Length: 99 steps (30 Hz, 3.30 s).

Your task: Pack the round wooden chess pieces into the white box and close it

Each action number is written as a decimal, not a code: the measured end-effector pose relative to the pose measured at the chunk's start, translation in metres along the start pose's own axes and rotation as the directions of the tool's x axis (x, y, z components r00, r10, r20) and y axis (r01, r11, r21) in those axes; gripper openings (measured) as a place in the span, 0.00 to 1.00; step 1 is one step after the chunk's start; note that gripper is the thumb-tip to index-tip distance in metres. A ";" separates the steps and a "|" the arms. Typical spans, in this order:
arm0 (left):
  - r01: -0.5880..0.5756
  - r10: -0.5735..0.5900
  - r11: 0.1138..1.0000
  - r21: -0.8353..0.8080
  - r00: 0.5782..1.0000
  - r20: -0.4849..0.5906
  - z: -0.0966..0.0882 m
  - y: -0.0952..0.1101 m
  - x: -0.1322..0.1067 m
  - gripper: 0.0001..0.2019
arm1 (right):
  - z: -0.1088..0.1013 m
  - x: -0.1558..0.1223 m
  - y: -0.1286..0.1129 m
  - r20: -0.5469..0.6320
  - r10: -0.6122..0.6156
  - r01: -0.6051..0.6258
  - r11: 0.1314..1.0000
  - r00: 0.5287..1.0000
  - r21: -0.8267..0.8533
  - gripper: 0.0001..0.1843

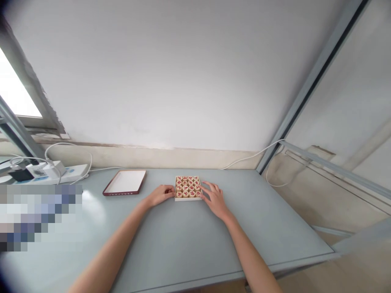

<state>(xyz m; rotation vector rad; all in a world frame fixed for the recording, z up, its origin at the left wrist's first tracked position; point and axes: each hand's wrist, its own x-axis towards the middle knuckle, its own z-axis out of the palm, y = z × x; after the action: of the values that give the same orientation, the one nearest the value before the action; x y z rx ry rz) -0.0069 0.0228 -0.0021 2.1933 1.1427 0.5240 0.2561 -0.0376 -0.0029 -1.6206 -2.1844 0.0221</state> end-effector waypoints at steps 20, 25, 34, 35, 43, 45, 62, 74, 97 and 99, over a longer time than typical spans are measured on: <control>0.055 -0.050 0.998 0.039 0.990 -0.129 -0.014 0.003 -0.006 0.19 | 0.000 -0.004 0.003 -0.115 -0.025 0.012 0.994 0.993 -0.111 0.18; 0.413 -0.144 0.877 0.245 0.713 -0.686 -0.042 -0.009 -0.023 0.16 | 0.004 -0.006 0.014 -0.116 -0.051 0.042 0.996 0.992 -0.082 0.19; 0.515 -0.282 0.809 0.284 0.763 -0.581 -0.041 -0.016 -0.027 0.15 | 0.002 -0.009 0.016 -0.116 -0.067 0.063 0.997 0.991 -0.043 0.16; 0.478 -0.249 0.837 0.268 0.767 -0.592 -0.043 -0.008 -0.024 0.15 | 0.000 -0.008 0.016 -0.149 -0.068 0.065 0.998 0.987 -0.022 0.16; -0.291 -0.102 0.813 -0.504 0.781 -0.616 -0.021 0.106 0.003 0.22 | -0.016 0.009 -0.011 -0.309 0.155 0.110 0.713 0.939 0.693 0.28; -0.296 -0.147 0.744 -0.600 0.802 -0.579 -0.006 0.118 0.011 0.22 | -0.017 0.014 -0.021 -0.216 0.222 0.083 0.487 0.951 0.869 0.31; 0.294 -0.338 0.941 -0.168 0.851 -0.402 0.046 0.025 0.040 0.24 | 0.070 0.047 0.007 -0.045 0.441 -0.250 0.587 0.897 0.770 0.30; 0.371 -0.234 0.890 0.264 0.870 -0.435 0.056 0.029 0.035 0.25 | 0.100 0.045 0.015 -0.238 0.217 -0.079 0.873 0.947 0.481 0.28; 0.330 -0.482 0.871 -0.364 0.716 -0.504 0.036 0.009 0.028 0.34 | 0.083 0.033 0.006 -0.153 0.191 -0.079 0.835 0.969 0.544 0.35; 0.301 -0.421 0.899 -0.317 0.792 -0.442 0.039 0.011 0.029 0.34 | 0.084 0.034 0.005 -0.174 0.174 -0.056 0.845 0.969 0.531 0.34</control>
<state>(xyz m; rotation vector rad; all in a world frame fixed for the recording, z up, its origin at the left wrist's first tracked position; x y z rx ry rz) 0.0382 0.0292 -0.0213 1.6095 1.6387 1.0369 0.2246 0.0147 -0.0697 -1.3578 -1.7108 0.4224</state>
